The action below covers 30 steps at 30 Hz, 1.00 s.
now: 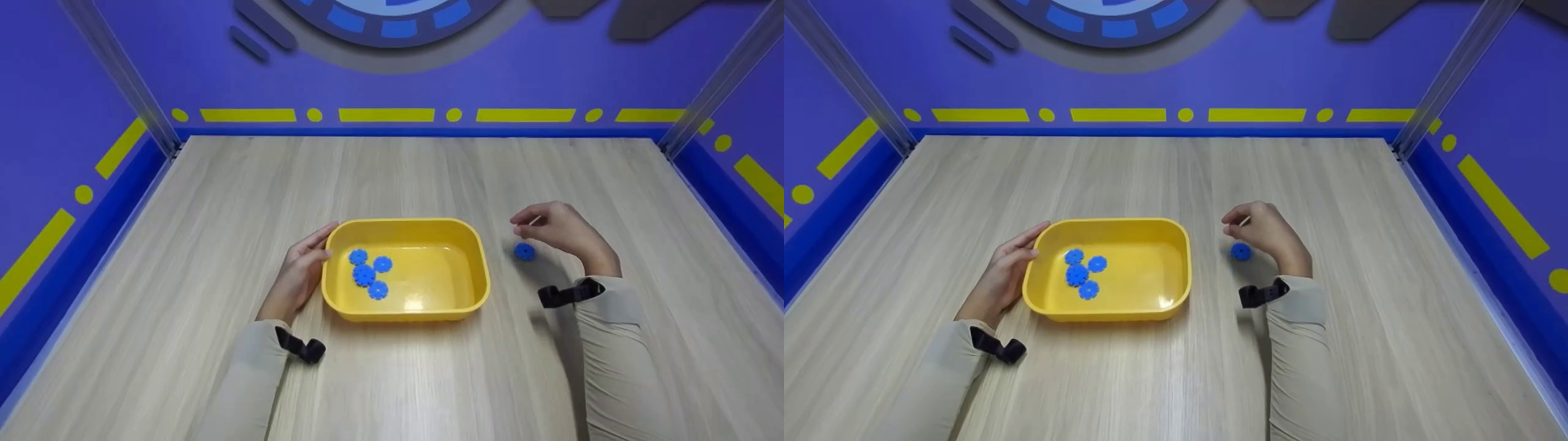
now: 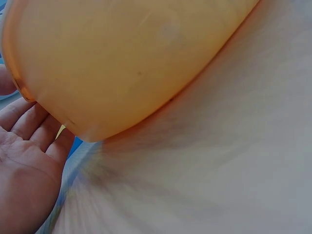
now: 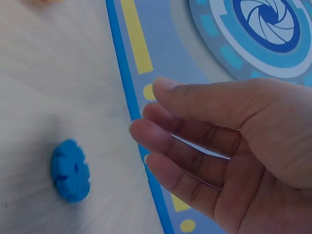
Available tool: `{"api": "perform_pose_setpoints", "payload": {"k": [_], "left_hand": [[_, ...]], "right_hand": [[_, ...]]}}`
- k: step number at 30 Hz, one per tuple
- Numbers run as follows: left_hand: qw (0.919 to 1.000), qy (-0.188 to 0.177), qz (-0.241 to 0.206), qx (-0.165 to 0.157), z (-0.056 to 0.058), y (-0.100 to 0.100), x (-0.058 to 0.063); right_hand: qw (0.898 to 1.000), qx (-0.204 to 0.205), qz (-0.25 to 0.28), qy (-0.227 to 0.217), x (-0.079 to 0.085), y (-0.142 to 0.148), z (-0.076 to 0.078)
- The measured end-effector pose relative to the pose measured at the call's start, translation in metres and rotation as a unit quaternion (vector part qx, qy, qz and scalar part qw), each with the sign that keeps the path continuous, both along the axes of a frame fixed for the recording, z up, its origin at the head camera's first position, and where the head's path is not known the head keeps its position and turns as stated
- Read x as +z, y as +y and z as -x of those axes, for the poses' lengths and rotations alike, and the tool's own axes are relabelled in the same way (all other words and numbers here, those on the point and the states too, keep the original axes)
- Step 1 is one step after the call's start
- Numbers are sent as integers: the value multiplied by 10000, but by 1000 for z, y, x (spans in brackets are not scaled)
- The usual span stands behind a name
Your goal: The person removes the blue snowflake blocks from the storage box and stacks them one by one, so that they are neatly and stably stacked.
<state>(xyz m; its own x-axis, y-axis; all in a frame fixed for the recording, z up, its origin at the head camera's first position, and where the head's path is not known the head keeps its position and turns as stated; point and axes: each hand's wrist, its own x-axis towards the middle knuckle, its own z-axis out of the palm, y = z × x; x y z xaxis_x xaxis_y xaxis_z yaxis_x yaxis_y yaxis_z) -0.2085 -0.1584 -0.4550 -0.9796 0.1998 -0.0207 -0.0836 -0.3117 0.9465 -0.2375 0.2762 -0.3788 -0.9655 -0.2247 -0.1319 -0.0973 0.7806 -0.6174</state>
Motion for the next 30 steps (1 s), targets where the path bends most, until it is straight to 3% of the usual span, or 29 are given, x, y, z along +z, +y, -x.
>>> {"api": "perform_pose_setpoints", "payload": {"k": [9,20,30], "left_hand": [[9998,-202,-10,68,1,0,-1],[10000,-3,-52,-7,1,0,-2],[9999,-20,-104,44,0,0,-2]], "right_hand": [[9994,337,-65,104,19,-32,11],[9950,969,-109,208,38,-79,17],[9840,1735,-383,123,34,-135,18]]}}
